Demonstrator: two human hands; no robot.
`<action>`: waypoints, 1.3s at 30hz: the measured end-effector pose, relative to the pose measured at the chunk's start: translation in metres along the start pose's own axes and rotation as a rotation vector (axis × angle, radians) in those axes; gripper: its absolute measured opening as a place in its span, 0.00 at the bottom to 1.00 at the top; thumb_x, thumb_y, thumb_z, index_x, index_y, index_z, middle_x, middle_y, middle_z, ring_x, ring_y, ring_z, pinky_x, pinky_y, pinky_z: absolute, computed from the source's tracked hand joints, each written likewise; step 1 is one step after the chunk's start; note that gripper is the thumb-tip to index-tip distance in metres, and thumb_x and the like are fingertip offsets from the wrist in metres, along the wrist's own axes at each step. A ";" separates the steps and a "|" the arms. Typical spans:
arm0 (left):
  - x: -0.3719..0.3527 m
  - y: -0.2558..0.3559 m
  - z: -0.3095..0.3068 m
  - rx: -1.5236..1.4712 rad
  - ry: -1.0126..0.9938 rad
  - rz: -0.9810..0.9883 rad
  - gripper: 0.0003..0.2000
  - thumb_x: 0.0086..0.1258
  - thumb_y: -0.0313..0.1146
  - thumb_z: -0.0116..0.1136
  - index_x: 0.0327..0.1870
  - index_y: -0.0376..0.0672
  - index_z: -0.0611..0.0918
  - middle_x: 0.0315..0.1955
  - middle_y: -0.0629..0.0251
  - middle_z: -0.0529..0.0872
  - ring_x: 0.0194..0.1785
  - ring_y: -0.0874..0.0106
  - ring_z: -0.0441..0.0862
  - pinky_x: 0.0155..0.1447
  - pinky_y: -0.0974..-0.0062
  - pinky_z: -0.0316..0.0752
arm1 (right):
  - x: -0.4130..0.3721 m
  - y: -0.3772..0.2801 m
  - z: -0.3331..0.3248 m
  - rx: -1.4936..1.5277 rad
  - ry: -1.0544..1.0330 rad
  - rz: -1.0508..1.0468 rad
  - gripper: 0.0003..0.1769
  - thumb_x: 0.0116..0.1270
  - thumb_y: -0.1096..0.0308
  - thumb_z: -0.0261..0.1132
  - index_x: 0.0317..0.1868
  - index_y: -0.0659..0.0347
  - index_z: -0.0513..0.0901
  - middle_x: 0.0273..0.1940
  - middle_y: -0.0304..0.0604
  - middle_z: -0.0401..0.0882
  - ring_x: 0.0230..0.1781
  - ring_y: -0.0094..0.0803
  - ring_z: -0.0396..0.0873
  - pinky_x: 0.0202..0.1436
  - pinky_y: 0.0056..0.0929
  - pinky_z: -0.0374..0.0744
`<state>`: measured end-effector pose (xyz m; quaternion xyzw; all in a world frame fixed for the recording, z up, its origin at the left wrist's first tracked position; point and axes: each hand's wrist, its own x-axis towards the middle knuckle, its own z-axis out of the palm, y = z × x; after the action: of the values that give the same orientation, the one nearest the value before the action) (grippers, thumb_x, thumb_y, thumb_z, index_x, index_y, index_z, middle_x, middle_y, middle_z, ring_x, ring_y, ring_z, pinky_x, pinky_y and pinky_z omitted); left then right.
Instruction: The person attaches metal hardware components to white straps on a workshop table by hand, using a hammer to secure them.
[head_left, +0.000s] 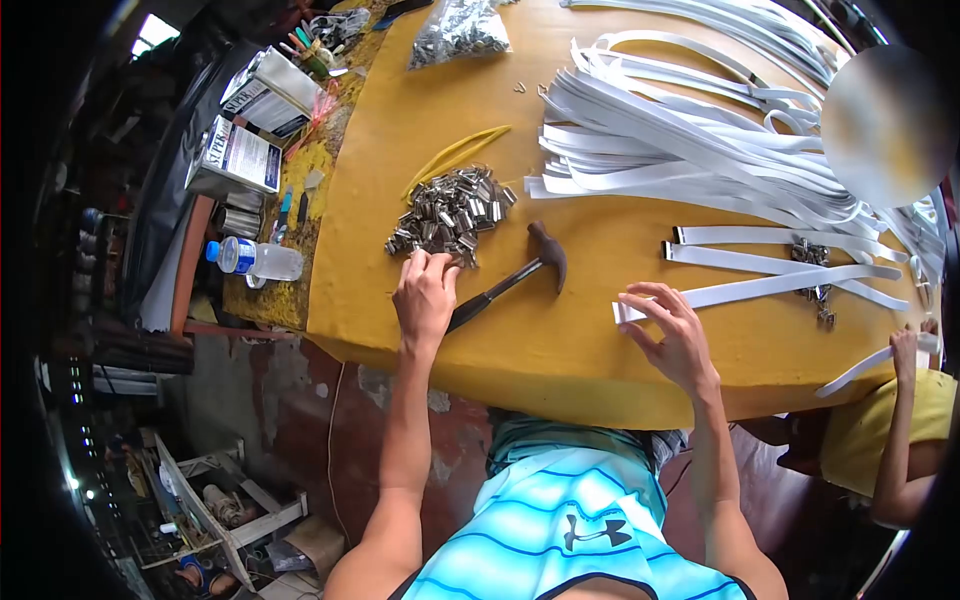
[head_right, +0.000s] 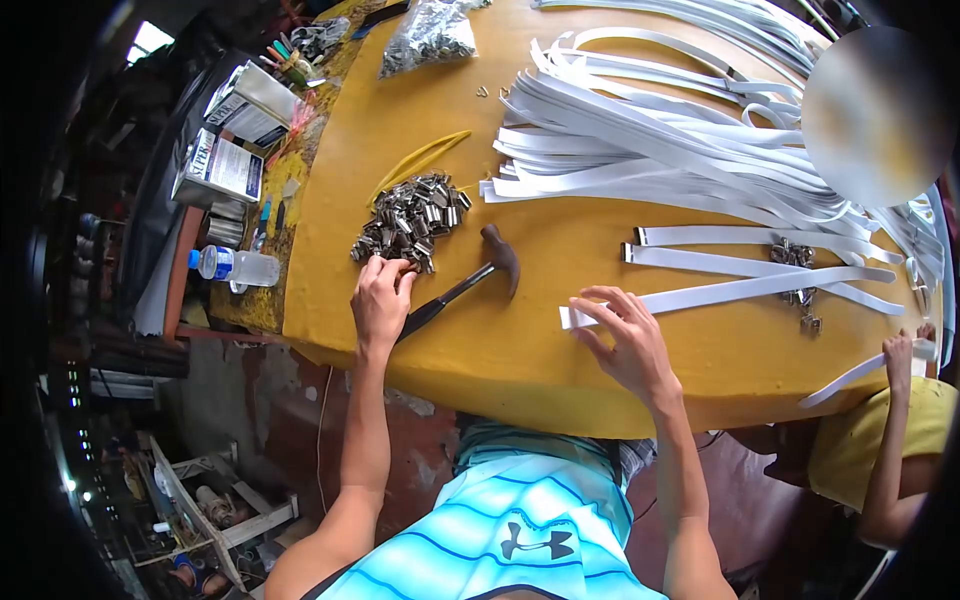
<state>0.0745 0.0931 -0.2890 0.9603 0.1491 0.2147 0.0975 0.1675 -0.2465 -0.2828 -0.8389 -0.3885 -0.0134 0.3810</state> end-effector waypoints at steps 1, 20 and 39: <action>0.001 0.002 0.000 -0.039 -0.007 -0.042 0.04 0.67 0.28 0.67 0.40 0.42 0.87 0.36 0.60 0.83 0.36 0.62 0.85 0.41 0.65 0.78 | -0.001 0.001 0.001 0.015 -0.012 0.019 0.19 0.58 0.72 0.75 0.52 0.52 0.86 0.55 0.40 0.83 0.46 0.37 0.81 0.54 0.38 0.79; -0.021 0.138 0.017 -1.409 -0.494 -0.499 0.07 0.74 0.31 0.65 0.36 0.39 0.84 0.27 0.71 0.85 0.26 0.86 0.76 0.29 0.87 0.65 | 0.017 -0.011 -0.004 0.307 0.055 0.050 0.07 0.66 0.76 0.68 0.43 0.63 0.79 0.37 0.44 0.80 0.35 0.41 0.81 0.38 0.34 0.78; -0.047 0.145 0.038 -2.011 -0.700 -0.643 0.07 0.76 0.31 0.62 0.41 0.36 0.84 0.32 0.65 0.86 0.31 0.78 0.79 0.33 0.80 0.71 | 0.018 -0.012 -0.015 0.552 -0.138 0.246 0.05 0.71 0.71 0.66 0.38 0.63 0.81 0.25 0.35 0.76 0.24 0.21 0.70 0.27 0.25 0.67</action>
<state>0.0864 -0.0625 -0.3047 0.3680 0.1131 -0.0804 0.9194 0.1759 -0.2401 -0.2588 -0.7434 -0.2980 0.1957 0.5659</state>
